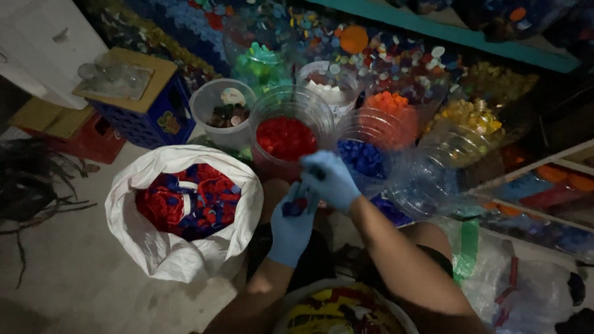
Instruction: The person sits on the floor and sorts red and blue plastic bottle caps from a white sack into clear plastic containers. They pick up caps, separate them by color, and place them into the corresponding containers.
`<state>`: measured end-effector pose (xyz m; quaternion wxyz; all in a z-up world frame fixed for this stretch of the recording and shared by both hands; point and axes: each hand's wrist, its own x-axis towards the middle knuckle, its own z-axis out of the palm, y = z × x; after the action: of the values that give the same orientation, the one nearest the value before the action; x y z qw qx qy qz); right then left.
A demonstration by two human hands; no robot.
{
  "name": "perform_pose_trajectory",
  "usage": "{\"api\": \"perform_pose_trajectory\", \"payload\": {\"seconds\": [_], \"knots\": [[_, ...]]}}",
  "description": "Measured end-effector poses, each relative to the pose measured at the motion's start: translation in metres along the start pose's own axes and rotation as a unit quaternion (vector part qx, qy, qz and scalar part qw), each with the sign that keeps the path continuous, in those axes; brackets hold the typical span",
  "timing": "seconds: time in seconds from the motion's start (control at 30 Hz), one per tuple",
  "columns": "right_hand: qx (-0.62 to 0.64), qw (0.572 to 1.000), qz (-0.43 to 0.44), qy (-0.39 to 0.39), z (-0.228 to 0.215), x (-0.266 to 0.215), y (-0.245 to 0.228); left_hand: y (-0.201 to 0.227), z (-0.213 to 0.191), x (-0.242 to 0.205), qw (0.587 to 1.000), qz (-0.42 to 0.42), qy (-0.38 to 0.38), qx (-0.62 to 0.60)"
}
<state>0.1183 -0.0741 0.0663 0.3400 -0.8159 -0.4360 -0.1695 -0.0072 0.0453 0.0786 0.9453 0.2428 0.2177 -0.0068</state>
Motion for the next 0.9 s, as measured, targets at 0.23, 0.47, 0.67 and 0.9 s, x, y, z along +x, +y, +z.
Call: {"api": "perform_pose_trajectory", "payload": {"seconds": [0.23,0.47,0.67,0.9], "knots": [[-0.045,0.985,-0.014,-0.165,-0.033,-0.061,-0.021,-0.049,-0.033,0.038,0.982,-0.023,-0.022,-0.188],[-0.137,0.978,0.053,-0.148,-0.042,-0.086,-0.037,-0.052,0.005,0.001,0.990,-0.054,0.003,-0.127],[-0.141,0.971,0.103,-0.164,-0.042,-0.092,-0.033,-0.055,0.008,-0.003,0.990,-0.059,0.002,-0.127],[-0.136,0.976,0.121,-0.119,-0.058,-0.057,-0.054,-0.037,0.006,-0.003,1.000,-0.005,-0.022,0.002]]}}
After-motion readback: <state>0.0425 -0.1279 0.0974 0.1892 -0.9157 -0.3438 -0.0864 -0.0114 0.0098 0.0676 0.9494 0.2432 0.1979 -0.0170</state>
